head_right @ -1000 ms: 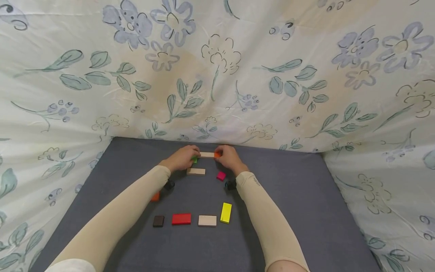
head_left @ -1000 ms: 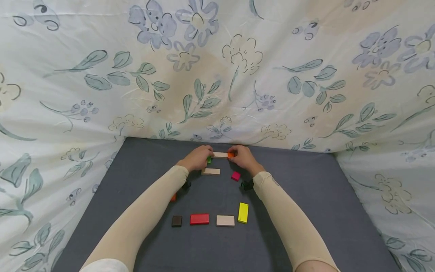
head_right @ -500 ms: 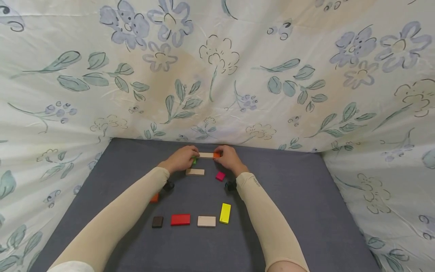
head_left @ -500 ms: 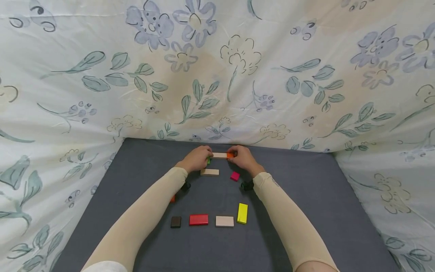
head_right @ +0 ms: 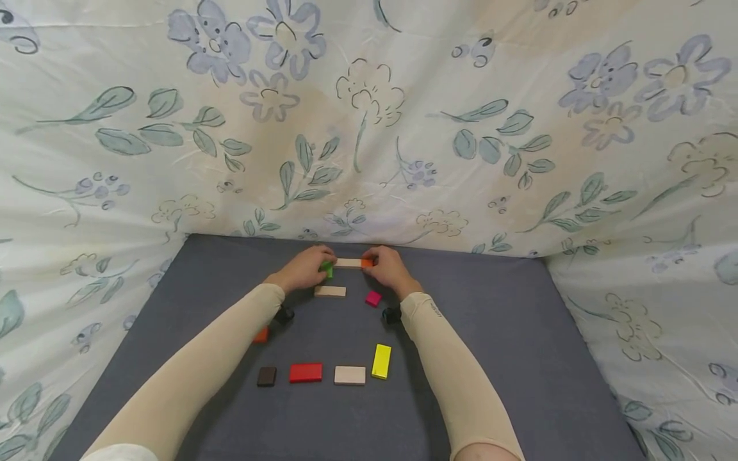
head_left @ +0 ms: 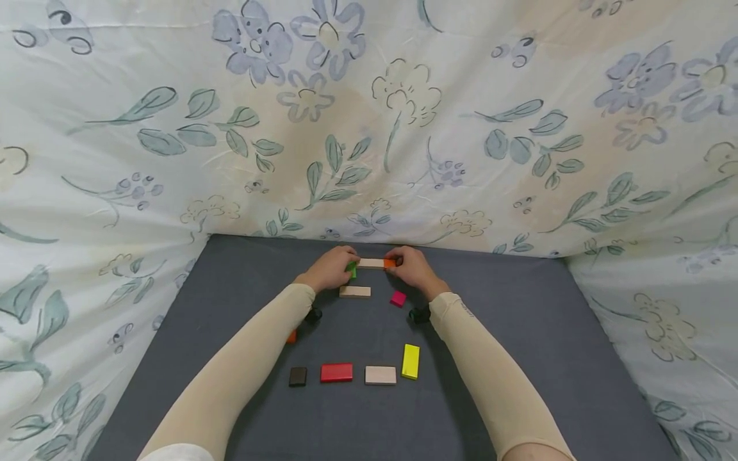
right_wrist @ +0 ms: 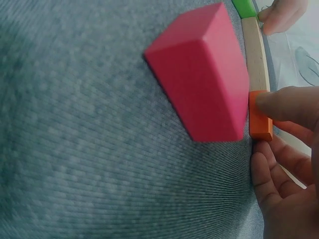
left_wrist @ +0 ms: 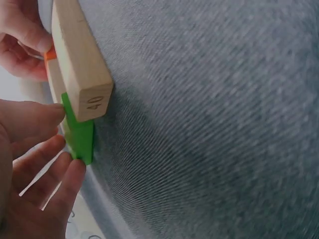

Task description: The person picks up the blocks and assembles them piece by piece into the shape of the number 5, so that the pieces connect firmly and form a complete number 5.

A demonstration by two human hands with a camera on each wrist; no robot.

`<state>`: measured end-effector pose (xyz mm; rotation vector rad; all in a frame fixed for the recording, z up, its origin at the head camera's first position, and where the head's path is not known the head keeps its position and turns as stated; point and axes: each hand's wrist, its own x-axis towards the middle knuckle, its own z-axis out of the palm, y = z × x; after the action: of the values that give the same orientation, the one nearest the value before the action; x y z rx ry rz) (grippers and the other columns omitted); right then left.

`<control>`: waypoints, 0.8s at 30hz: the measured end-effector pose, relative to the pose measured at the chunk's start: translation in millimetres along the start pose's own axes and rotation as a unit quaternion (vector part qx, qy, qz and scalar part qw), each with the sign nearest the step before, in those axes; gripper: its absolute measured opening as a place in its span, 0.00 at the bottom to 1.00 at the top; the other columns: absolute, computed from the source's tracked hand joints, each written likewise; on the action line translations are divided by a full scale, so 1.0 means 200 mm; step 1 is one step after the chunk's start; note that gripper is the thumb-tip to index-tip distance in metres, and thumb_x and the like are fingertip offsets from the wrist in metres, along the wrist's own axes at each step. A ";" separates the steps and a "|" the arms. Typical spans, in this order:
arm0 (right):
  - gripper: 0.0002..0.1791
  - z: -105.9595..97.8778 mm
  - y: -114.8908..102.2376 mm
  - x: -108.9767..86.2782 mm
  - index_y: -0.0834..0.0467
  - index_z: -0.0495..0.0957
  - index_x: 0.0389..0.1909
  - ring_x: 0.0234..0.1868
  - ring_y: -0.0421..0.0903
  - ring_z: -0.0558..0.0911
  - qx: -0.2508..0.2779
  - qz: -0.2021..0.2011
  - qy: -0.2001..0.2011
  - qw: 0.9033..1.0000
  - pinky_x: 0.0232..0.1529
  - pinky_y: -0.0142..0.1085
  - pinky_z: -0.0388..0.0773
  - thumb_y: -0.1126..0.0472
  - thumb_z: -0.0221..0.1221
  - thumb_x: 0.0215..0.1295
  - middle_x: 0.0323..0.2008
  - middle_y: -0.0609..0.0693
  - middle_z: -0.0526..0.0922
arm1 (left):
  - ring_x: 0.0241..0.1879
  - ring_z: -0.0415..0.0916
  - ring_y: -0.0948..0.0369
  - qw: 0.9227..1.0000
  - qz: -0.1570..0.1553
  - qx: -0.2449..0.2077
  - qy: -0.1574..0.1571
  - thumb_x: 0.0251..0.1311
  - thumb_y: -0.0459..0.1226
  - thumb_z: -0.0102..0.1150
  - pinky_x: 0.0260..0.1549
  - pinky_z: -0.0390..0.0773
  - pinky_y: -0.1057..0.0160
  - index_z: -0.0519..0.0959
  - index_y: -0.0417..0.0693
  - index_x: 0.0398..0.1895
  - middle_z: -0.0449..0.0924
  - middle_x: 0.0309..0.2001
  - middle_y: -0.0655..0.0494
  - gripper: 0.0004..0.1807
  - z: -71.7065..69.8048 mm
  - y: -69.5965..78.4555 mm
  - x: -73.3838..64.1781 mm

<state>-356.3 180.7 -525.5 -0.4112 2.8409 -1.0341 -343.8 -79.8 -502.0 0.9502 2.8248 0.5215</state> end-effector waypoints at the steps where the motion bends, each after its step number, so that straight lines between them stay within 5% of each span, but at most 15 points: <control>1: 0.17 0.00 0.00 0.00 0.58 0.88 0.60 0.45 0.52 0.81 0.000 0.000 -0.002 1.000 0.48 0.46 0.82 0.65 0.70 0.72 0.51 0.54 0.86 | 0.69 0.73 0.45 1.000 -0.003 -0.005 -0.004 0.76 0.30 0.59 0.67 0.75 0.47 0.81 0.37 0.70 0.76 0.70 0.42 0.22 0.00 0.00 0.00; 24: 0.17 0.02 -0.02 -0.03 0.59 0.88 0.60 0.45 0.51 0.80 -0.020 -0.002 0.007 1.000 0.50 0.45 0.81 0.66 0.69 0.72 0.52 0.55 0.85 | 0.73 0.70 0.44 1.000 -0.006 -0.024 -0.017 0.76 0.30 0.59 0.71 0.71 0.47 0.79 0.38 0.72 0.73 0.73 0.42 0.23 0.01 -0.02 0.00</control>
<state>-349.1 178.0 -525.9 -0.4148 2.8786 -0.9867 -345.6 -82.8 -506.0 0.9226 2.7723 0.5638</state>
